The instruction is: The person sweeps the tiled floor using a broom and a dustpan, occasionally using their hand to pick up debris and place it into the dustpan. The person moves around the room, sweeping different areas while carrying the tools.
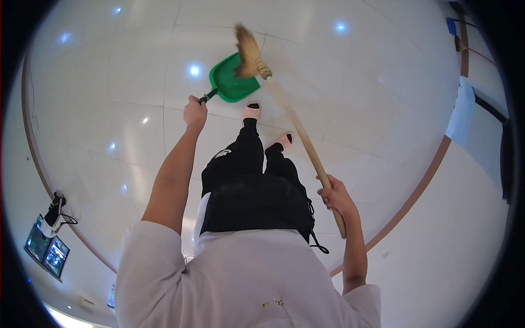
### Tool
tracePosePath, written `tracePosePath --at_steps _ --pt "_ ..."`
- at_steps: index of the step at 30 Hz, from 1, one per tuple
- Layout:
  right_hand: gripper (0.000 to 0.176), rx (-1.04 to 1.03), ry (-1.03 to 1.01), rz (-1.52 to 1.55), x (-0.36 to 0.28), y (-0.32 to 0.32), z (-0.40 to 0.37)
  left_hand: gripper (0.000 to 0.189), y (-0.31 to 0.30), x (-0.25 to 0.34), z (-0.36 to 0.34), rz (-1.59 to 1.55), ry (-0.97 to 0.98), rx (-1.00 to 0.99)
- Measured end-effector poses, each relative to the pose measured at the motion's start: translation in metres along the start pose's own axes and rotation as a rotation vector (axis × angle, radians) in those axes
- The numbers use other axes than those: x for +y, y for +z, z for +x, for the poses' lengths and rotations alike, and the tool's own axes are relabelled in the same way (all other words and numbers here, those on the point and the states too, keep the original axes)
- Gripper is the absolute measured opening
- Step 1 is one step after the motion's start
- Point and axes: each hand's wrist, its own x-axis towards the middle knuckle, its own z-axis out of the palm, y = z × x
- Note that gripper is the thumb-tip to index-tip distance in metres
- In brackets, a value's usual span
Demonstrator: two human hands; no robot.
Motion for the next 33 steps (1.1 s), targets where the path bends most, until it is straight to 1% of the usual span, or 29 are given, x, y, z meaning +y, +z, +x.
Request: tracePosePath --at_steps 1,2,4,7,8,10,13,15,16,18,22,24,25,26,27,28,30,32,33 --pt "0.039 0.015 0.012 0.031 0.002 -0.003 -0.015 0.023 -0.003 -0.001 -0.004 -0.002 -0.009 0.001" --pt "0.039 0.021 0.043 0.012 -0.011 0.006 -0.001 0.024 0.017 -0.016 0.020 -0.016 -0.015 -0.027" --pt "0.040 0.111 0.064 0.009 -0.015 -0.002 -0.025 0.024 0.010 -0.013 0.017 -0.026 -0.005 -0.018" --pt "0.041 0.175 0.094 0.059 -0.012 -0.006 -0.039 0.024 0.008 -0.013 0.016 -0.040 -0.011 -0.040" --pt "0.041 0.179 0.096 0.058 -0.008 -0.008 -0.039 0.024 0.007 -0.013 0.016 -0.044 -0.013 -0.042" --pt "0.041 0.155 0.107 0.196 -0.001 -0.010 -0.038 0.024 0.008 -0.016 0.018 -0.051 -0.018 -0.046" --pt "0.043 0.157 0.114 0.261 0.007 -0.010 -0.039 0.025 0.009 -0.017 0.021 -0.062 -0.037 -0.079" --pt "0.043 0.157 0.125 0.295 0.011 -0.012 -0.046 0.034 -0.004 -0.009 0.017 0.062 -0.054 -0.104" --pt "0.043 0.156 0.137 0.328 0.010 -0.013 -0.052 0.034 -0.015 -0.002 0.015 0.062 -0.057 -0.106" --pt "0.044 0.159 0.154 0.335 0.013 -0.011 -0.065 0.048 -0.035 0.006 0.013 0.273 0.006 -0.243" --pt "0.043 0.170 0.194 0.336 0.013 -0.005 -0.096 0.055 -0.042 0.007 0.024 0.369 0.050 -0.201" --pt "0.044 0.205 0.181 0.295 0.011 0.000 -0.103 0.054 -0.050 0.016 0.025 0.414 -0.014 -0.341" --pt "0.044 0.238 0.163 0.258 0.012 0.003 -0.103 0.054 -0.048 0.012 0.025 0.411 -0.012 -0.339" --pt "0.044 0.240 0.158 0.258 0.016 0.004 -0.097 0.048 -0.042 0.005 0.025 0.406 0.017 -0.371" --pt "0.045 0.260 0.077 0.168 0.022 0.004 -0.080 0.043 -0.037 -0.001 0.024 0.403 0.046 -0.402" --pt "0.045 0.282 0.000 0.077 0.022 0.004 -0.061 0.043 -0.029 -0.004 0.028 0.402 0.048 -0.401" --pt "0.044 0.374 -0.156 -0.140 0.009 0.011 -0.011 0.032 -0.015 -0.011 0.033 0.311 0.012 -0.328" --pt "0.042 0.342 -0.260 -0.176 0.010 0.014 0.050 0.028 -0.012 -0.010 0.029 0.297 0.011 -0.300" --pt "0.043 0.312 -0.245 -0.173 0.006 0.020 0.076 0.026 -0.011 -0.009 0.026 0.276 0.006 -0.276"
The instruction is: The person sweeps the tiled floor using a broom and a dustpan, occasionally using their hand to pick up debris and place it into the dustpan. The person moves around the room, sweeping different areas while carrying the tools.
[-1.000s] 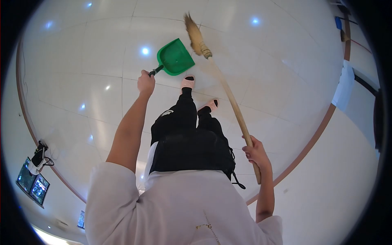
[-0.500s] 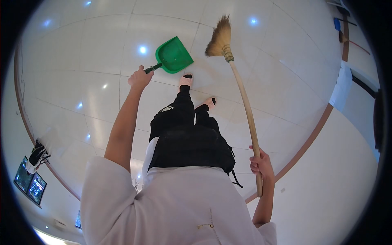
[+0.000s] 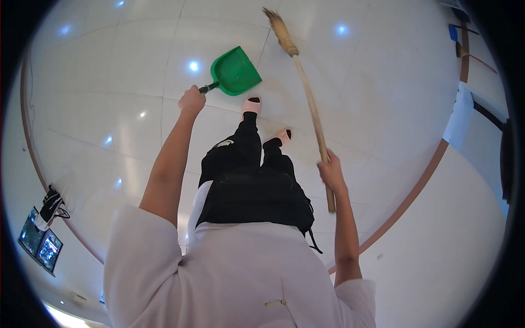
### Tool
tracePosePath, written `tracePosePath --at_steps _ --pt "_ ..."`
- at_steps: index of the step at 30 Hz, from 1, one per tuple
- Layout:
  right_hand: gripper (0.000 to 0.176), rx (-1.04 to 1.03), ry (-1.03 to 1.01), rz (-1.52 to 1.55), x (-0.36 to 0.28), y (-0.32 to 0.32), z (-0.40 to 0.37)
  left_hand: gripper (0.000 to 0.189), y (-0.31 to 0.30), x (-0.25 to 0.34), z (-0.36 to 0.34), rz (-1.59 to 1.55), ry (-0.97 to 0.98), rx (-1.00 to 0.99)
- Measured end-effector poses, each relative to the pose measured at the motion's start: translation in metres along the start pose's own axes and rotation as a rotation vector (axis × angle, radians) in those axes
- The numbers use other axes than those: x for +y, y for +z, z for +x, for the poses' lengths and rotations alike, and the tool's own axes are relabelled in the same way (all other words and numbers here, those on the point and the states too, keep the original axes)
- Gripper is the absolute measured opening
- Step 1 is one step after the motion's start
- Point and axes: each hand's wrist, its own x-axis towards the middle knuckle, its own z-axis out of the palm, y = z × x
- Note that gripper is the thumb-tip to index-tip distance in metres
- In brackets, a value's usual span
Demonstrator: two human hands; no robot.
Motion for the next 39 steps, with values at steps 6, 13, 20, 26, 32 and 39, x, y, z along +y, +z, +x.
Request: tracePosePath --at_steps 6,13,20,26,32,39 --pt "0.042 -0.241 0.119 0.132 -0.021 0.015 0.015 0.026 0.002 -0.003 -0.002 -0.025 -0.014 0.043" --pt "0.043 -0.261 0.261 0.230 -0.039 -0.028 -0.096 0.038 0.001 -0.008 -0.002 -0.032 0.002 0.039" --pt "0.046 -0.212 0.385 0.542 -0.030 -0.039 -0.116 0.033 0.007 -0.013 0.005 -0.045 0.005 0.071" --pt "0.047 -0.271 0.435 0.742 -0.012 -0.046 -0.124 0.037 -0.007 -0.003 -0.001 -0.005 0.040 0.059" --pt "0.052 -0.150 0.541 0.633 -0.048 -0.052 -0.160 0.042 0.006 0.014 0.069 -0.072 0.417 0.311" --pt "0.051 -0.152 0.661 0.611 -0.083 -0.069 -0.249 0.049 0.058 0.078 0.149 -0.852 0.300 -0.047"
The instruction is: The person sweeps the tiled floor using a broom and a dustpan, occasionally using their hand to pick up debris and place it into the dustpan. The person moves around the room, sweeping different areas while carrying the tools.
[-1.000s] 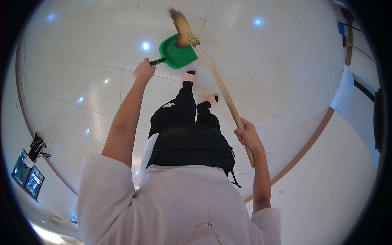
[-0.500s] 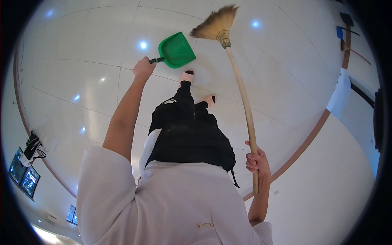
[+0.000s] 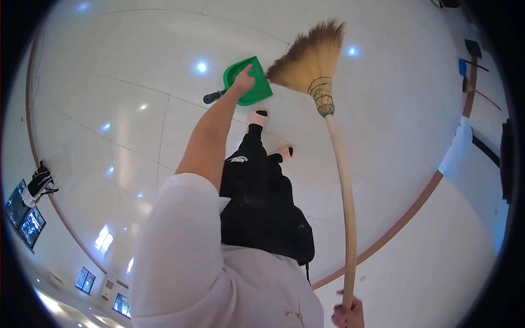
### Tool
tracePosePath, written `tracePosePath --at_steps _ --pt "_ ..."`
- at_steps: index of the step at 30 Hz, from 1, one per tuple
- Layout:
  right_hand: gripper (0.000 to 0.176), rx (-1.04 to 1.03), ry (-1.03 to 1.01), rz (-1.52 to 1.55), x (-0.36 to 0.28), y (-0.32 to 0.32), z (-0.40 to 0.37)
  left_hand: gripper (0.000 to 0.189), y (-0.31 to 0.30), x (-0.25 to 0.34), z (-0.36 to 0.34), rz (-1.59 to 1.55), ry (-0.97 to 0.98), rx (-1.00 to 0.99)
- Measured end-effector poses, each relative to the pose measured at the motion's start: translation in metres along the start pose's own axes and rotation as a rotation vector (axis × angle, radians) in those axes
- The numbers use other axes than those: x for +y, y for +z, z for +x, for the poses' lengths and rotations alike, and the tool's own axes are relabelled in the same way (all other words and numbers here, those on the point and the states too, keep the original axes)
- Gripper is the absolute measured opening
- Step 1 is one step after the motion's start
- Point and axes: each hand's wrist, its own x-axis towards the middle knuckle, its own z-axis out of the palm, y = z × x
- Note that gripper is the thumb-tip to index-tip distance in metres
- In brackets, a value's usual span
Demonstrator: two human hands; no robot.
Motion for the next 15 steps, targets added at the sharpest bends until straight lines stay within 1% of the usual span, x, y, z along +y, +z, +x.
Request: tracePosePath --at_steps 1,2,3,4,5,6,7,8,9,10,12,14,15 --pt "0.052 0.060 0.038 -0.041 0.009 0.003 -0.020 0.050 0.016 -0.009 0.004 -0.064 -0.055 0.059" --pt "0.050 0.029 0.056 -0.035 0.013 -0.002 -0.032 0.043 0.030 -0.013 0.005 0.051 0.264 0.405" --pt "0.053 0.008 0.080 -0.025 0.015 -0.004 -0.041 0.043 0.033 -0.019 0.012 0.047 0.260 0.396" --pt "0.048 -0.027 0.073 -0.002 0.012 -0.001 -0.045 0.037 0.024 -0.009 0.011 0.073 0.108 0.195" --pt "0.048 -0.014 0.085 0.008 0.009 0.003 -0.046 0.031 0.018 -0.005 0.009 0.103 -0.043 -0.008" --pt "0.047 0.033 0.112 -0.040 0.008 0.007 -0.045 0.019 0.017 -0.012 0.010 0.273 0.034 0.065" --pt "0.047 0.078 0.136 -0.089 0.009 0.011 -0.048 0.019 0.012 -0.013 0.006 0.271 0.037 0.053" --pt "0.047 0.083 0.136 -0.083 0.014 0.007 -0.046 0.017 0.004 -0.011 0.006 0.237 -0.006 0.061" --pt "0.048 0.107 0.095 -0.133 0.021 0.000 -0.040 0.016 -0.005 -0.009 0.007 0.203 -0.051 0.070" --pt "0.048 0.130 0.056 -0.186 0.020 0.003 -0.036 0.016 -0.012 -0.008 0.009 0.203 -0.052 0.067" --pt "0.049 0.141 0.063 -0.150 0.011 0.005 -0.031 0.013 -0.024 -0.008 0.009 0.261 -0.090 0.152" --pt "0.052 0.157 0.065 -0.034 0.011 0.000 -0.027 0.013 -0.034 -0.005 0.001 0.294 -0.093 0.165" --pt "0.052 0.155 0.065 -0.034 0.012 -0.002 -0.024 0.013 -0.038 -0.005 0.000 0.325 -0.097 0.177"
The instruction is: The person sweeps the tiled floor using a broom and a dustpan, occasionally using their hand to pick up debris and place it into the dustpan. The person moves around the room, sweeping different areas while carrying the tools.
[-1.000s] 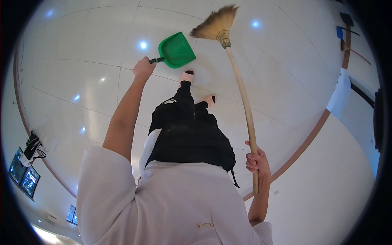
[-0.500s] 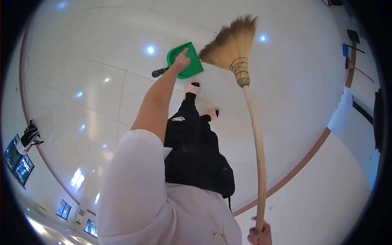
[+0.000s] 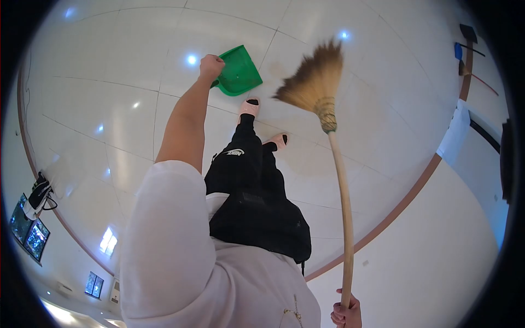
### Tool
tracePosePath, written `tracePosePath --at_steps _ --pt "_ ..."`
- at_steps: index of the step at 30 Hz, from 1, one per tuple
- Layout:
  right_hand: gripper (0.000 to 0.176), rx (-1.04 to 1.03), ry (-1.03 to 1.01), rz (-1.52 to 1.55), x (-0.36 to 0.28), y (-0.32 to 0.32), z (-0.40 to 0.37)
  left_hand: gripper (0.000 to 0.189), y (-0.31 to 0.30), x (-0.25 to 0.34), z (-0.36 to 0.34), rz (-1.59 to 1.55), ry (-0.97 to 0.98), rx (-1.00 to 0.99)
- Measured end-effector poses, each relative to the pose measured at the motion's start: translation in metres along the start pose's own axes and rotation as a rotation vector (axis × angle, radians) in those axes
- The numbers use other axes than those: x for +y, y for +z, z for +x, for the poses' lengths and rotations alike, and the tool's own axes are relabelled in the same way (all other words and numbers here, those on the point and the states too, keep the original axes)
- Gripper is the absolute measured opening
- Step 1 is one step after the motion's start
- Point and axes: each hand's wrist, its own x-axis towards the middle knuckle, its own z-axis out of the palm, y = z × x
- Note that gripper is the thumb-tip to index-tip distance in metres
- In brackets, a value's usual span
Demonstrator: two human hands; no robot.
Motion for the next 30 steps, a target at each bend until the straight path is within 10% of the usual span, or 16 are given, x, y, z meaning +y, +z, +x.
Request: tracePosePath --at_steps 16,22,30 --pt "0.041 -0.033 -0.010 0.520 0.081 -0.032 0.119 0.041 0.029 -0.042 0.030 0.281 0.148 -0.197" --pt "0.039 -0.090 0.017 0.660 0.084 -0.015 0.148 0.057 0.010 -0.010 0.017 0.118 -0.120 -0.426" --pt "0.034 -0.166 0.039 0.715 0.076 -0.013 0.150 0.057 0.010 -0.011 0.005 0.242 0.179 -0.282"
